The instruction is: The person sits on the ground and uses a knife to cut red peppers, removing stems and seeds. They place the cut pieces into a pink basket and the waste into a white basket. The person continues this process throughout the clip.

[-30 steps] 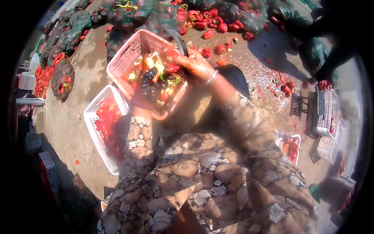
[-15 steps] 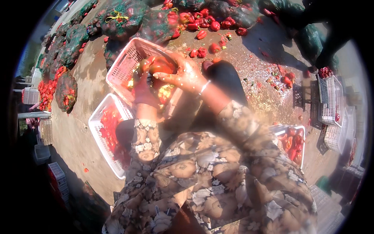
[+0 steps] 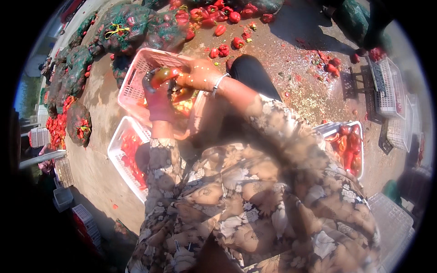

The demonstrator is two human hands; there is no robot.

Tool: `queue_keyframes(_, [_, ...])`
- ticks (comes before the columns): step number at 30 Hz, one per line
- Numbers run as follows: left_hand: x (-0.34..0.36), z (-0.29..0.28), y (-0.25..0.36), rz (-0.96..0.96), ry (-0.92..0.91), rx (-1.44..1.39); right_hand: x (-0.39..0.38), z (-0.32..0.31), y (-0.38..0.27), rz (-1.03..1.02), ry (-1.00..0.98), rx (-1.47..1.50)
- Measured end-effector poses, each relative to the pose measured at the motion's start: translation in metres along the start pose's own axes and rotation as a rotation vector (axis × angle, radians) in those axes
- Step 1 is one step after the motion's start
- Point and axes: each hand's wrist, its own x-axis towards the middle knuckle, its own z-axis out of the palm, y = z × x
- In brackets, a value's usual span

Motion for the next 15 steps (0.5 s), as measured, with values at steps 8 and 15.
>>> queue_keyframes(8, [-0.008,0.035,-0.012,-0.301,-0.090,-0.133,-0.032,-0.007,0.009,-0.253,0.582,-0.105])
queue_keyframes(15, [-0.026,0.054,-0.005,-0.228,-0.191,0.108,-0.085,-0.120,0.008,-0.296,0.808,0.560])
